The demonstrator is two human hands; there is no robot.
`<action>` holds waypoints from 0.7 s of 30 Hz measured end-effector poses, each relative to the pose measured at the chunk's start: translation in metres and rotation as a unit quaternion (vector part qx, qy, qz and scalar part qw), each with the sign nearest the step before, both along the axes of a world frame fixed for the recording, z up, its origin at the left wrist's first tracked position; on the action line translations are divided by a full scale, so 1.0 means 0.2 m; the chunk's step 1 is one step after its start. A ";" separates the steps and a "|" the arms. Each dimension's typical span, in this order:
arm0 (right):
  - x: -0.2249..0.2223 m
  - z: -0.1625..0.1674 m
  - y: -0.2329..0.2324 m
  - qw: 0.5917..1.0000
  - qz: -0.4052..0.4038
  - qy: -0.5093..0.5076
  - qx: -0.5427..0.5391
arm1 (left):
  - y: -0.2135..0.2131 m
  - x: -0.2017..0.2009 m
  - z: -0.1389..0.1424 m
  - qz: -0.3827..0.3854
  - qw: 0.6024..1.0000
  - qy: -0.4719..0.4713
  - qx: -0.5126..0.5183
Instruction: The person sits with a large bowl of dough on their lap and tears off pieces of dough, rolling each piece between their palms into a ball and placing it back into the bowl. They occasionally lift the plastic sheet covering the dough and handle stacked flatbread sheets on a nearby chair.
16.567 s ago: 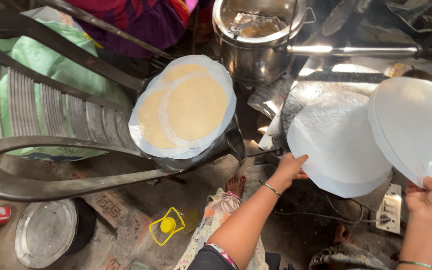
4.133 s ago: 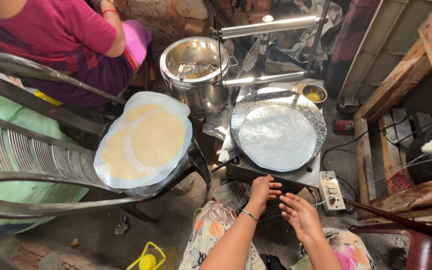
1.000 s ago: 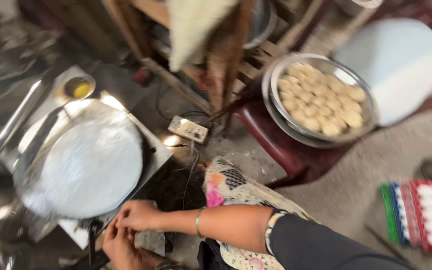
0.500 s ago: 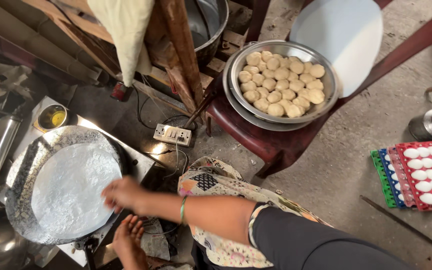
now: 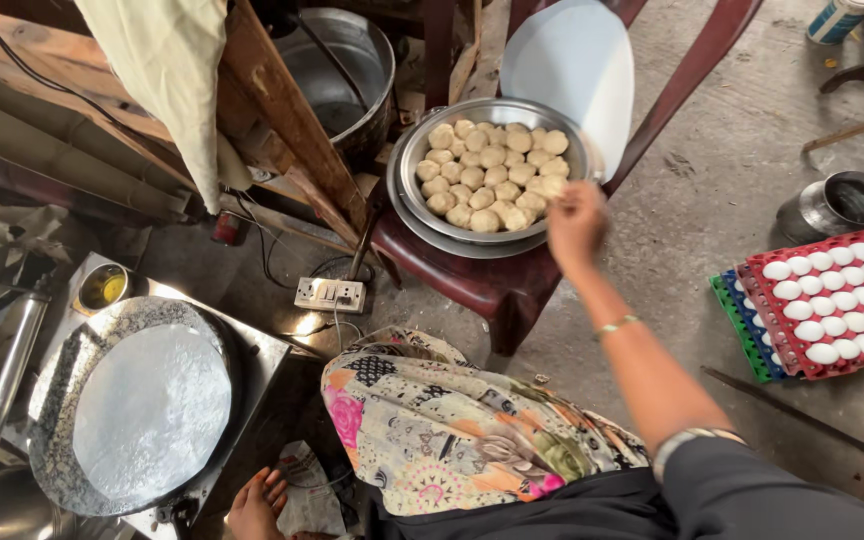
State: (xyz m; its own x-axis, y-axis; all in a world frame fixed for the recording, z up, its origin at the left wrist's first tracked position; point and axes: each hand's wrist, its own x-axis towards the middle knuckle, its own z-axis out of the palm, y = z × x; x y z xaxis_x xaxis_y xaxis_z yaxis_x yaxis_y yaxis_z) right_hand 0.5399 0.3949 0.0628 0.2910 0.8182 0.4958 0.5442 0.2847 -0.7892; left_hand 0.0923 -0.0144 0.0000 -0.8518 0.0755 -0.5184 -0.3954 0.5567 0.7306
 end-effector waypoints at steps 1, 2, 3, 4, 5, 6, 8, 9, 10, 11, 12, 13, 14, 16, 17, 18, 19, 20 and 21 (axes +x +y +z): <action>0.14 -0.02 -0.02 0.998 -0.021 -0.055 0.002 | 0.00 0.01 0.02 -0.003 1.000 -0.005 -0.003; 0.22 -0.04 -0.03 0.998 -0.007 0.015 -0.053 | 0.00 0.03 0.05 -0.006 1.000 -0.010 -0.006; 0.28 -0.06 -0.04 0.991 0.008 0.084 -0.109 | 0.00 0.04 0.07 -0.010 1.000 -0.016 -0.011; 0.33 -0.08 -0.04 0.975 0.023 0.151 -0.164 | 0.01 0.06 0.09 -0.016 1.000 -0.012 -0.012; 0.35 -0.09 -0.04 0.959 0.044 0.220 -0.175 | 0.00 0.08 0.10 -0.021 1.000 -0.008 -0.015; 0.33 -0.11 -0.03 0.937 0.065 0.287 -0.186 | 0.00 0.10 0.10 -0.027 0.999 -0.004 -0.019; 0.27 -0.13 0.00 0.892 0.093 0.392 -0.205 | 0.00 0.15 0.11 -0.015 1.000 -0.008 -0.018; 0.23 -0.13 0.03 0.871 0.099 0.430 -0.216 | -0.01 0.16 0.11 -0.008 1.000 -0.009 -0.019; 0.19 -0.13 0.05 0.861 0.103 0.439 -0.237 | -0.02 0.18 0.12 -0.017 1.000 -0.018 -0.004; 0.13 -0.12 0.07 0.850 0.109 0.446 -0.258 | -0.02 0.19 0.12 -0.025 0.999 -0.027 0.013; 0.09 -0.11 0.09 0.839 0.117 0.454 -0.277 | -0.03 0.20 0.13 -0.032 0.998 -0.035 0.031; 0.05 -0.10 0.10 0.845 0.087 0.439 -0.293 | -0.04 0.21 0.14 -0.052 0.997 -0.027 0.043; 0.02 -0.08 0.11 0.850 0.059 0.423 -0.308 | -0.07 0.23 0.15 -0.072 0.996 -0.019 0.054; -0.01 -0.06 0.11 0.861 0.021 0.395 -0.319 | -0.10 0.26 0.17 -0.090 0.993 -0.005 0.080; -0.01 -0.06 0.11 0.868 0.011 0.383 -0.315 | -0.11 0.28 0.17 -0.089 0.991 0.000 0.095; -0.01 -0.05 0.11 0.875 0.001 0.371 -0.311 | -0.12 0.29 0.18 -0.088 0.990 0.006 0.110; 0.00 -0.05 0.10 0.867 -0.001 0.391 -0.308 | -0.13 0.30 0.20 -0.073 0.993 -0.003 0.091; 0.00 -0.04 0.09 0.860 -0.003 0.410 -0.304 | -0.14 0.31 0.21 -0.058 0.995 -0.012 0.074; 0.00 -0.02 0.09 0.853 -0.004 0.428 -0.298 | -0.14 0.31 0.22 -0.043 0.997 -0.022 0.059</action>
State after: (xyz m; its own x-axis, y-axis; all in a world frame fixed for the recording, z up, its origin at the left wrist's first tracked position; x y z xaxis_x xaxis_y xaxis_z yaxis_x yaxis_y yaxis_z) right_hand 0.5408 0.4130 0.0580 0.3440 0.8468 -0.4058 -0.3047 -0.3081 -0.9012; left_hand 0.1548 -0.0434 0.0440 -0.8163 0.2092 -0.5384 -0.3834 0.5010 0.7759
